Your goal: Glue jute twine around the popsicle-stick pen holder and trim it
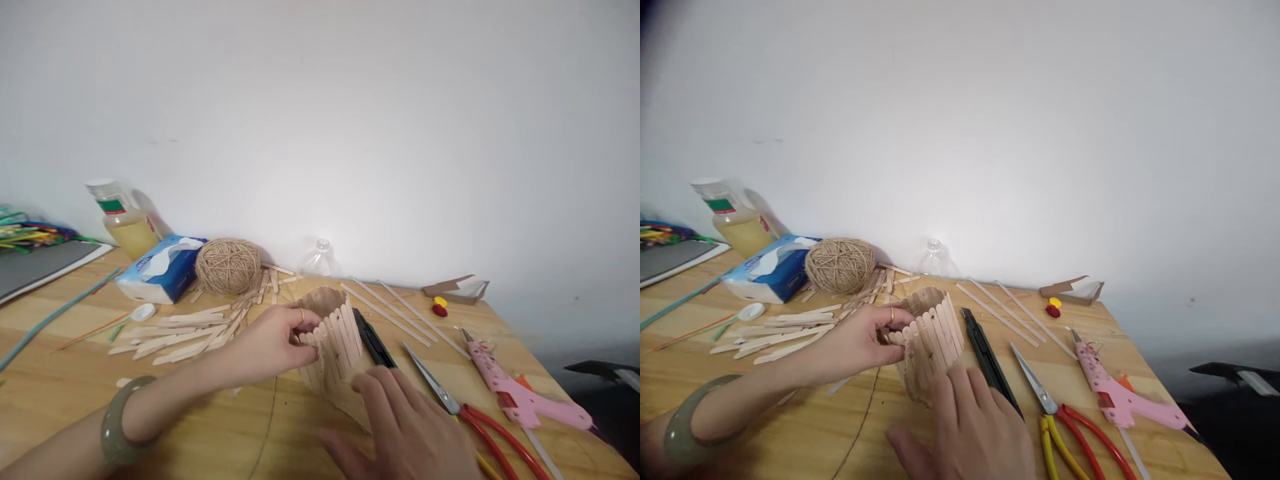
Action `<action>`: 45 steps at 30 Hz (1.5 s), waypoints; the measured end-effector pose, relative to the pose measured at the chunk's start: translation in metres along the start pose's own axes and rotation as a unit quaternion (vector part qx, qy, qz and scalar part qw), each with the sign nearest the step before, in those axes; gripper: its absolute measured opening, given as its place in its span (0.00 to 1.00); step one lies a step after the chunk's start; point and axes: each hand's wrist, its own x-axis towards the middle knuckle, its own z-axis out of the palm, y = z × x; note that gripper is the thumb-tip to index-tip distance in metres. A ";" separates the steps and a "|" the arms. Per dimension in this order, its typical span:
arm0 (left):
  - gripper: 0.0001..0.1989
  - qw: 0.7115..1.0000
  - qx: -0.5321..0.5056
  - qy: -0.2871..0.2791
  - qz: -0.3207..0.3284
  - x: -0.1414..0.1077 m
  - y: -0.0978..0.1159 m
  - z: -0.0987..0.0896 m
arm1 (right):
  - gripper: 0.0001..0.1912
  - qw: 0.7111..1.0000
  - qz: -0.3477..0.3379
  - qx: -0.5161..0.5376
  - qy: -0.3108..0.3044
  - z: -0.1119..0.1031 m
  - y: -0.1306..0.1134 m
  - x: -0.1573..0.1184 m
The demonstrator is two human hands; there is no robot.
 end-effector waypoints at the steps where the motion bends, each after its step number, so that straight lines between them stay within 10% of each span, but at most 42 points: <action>1: 0.11 1.000 0.010 0.007 0.005 -0.001 0.000 0.000 | 0.14 1.000 0.011 -0.007 -0.003 0.004 -0.007 0.008; 7: 0.04 0.998 0.045 0.021 0.026 0.000 0.001 -0.004 | 0.10 1.000 0.014 0.017 0.023 0.008 -0.004 0.027; 20: 0.04 1.000 0.013 -0.009 -0.010 -0.001 0.006 -0.017 | 0.17 0.907 0.236 0.305 -0.169 -0.001 0.042 0.042; 45: 0.03 0.995 -0.045 -0.081 -0.018 -0.004 0.011 -0.023 | 0.14 0.857 0.298 0.390 -0.156 0.001 0.051 0.044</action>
